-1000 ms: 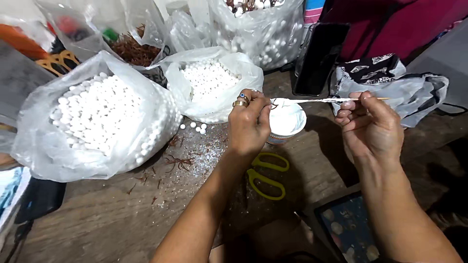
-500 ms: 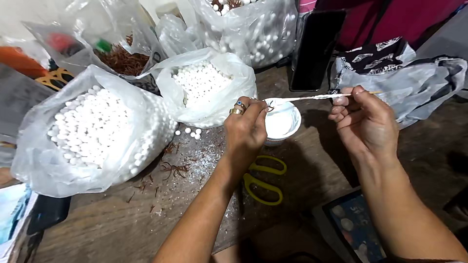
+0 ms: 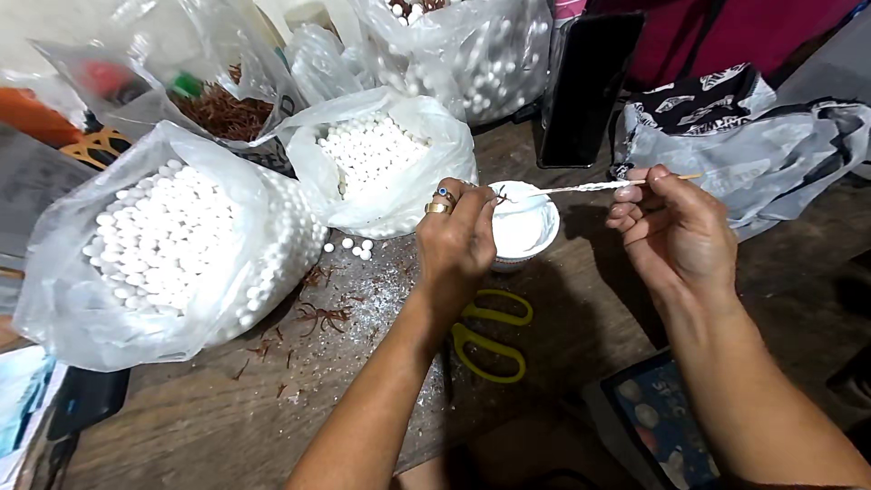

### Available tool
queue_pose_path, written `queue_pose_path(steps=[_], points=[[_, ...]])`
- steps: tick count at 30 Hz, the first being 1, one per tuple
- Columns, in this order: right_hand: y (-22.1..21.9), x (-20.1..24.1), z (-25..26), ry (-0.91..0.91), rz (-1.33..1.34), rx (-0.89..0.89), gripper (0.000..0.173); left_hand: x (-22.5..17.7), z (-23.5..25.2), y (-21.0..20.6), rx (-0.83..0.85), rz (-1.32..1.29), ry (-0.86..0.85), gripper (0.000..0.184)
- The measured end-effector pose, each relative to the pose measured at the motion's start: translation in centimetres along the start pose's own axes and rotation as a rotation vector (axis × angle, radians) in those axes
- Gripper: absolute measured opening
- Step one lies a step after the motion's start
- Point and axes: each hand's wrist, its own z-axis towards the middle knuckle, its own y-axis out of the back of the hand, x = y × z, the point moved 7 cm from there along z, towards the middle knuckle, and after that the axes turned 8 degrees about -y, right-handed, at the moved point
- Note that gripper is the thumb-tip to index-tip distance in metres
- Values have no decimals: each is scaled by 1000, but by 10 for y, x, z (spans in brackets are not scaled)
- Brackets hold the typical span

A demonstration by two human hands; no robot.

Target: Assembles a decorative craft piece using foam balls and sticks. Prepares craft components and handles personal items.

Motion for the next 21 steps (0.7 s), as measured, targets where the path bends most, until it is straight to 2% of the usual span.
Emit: queue_pose_path(steps=[21], points=[[-2, 2, 0, -89, 91, -38, 41, -6, -1, -3, 65, 28, -48, 8]])
